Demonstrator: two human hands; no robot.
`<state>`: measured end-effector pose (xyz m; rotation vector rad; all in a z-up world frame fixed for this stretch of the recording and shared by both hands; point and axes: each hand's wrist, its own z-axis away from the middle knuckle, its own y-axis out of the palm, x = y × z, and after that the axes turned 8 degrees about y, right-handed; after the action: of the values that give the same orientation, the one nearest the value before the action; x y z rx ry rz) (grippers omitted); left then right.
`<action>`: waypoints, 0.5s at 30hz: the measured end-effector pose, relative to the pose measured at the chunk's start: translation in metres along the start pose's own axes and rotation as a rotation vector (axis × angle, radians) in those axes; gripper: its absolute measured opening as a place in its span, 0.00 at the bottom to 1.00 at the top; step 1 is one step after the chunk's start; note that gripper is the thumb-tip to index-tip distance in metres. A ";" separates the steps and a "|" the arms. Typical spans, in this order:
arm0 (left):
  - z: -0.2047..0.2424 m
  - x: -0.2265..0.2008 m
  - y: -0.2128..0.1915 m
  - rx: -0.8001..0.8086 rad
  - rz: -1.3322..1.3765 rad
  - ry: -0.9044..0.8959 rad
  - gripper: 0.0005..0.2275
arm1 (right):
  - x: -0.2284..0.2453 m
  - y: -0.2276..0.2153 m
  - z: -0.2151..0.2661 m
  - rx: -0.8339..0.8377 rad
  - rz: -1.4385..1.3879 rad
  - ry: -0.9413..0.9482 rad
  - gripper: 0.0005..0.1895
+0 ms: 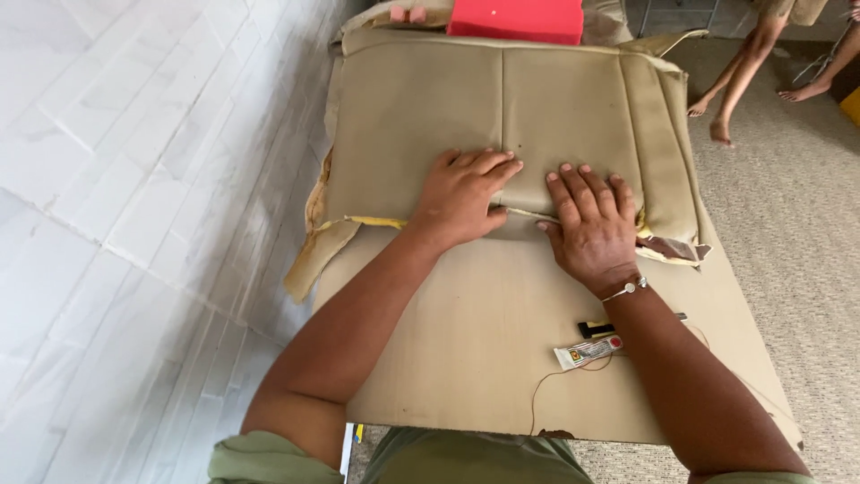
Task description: Applying adhesive to the edges of a leather cover and bonding it to foam padding to assemble a cushion.
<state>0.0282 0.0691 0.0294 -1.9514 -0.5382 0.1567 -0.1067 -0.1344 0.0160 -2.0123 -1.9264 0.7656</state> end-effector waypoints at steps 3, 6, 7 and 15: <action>0.008 -0.002 0.001 -0.143 0.006 0.019 0.34 | 0.001 0.002 0.002 -0.003 -0.011 0.005 0.38; 0.012 -0.003 0.003 -0.199 -0.037 0.044 0.33 | 0.001 0.002 0.002 0.004 -0.018 0.005 0.38; 0.017 -0.004 0.000 -0.195 -0.037 0.035 0.33 | 0.003 0.002 0.003 0.008 -0.025 0.000 0.38; 0.016 -0.001 0.005 -0.273 -0.042 0.127 0.24 | -0.005 0.014 0.004 -0.073 0.005 -0.022 0.28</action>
<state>0.0229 0.0806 0.0179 -2.1958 -0.5379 -0.0717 -0.0969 -0.1413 0.0062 -2.0594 -1.9899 0.7315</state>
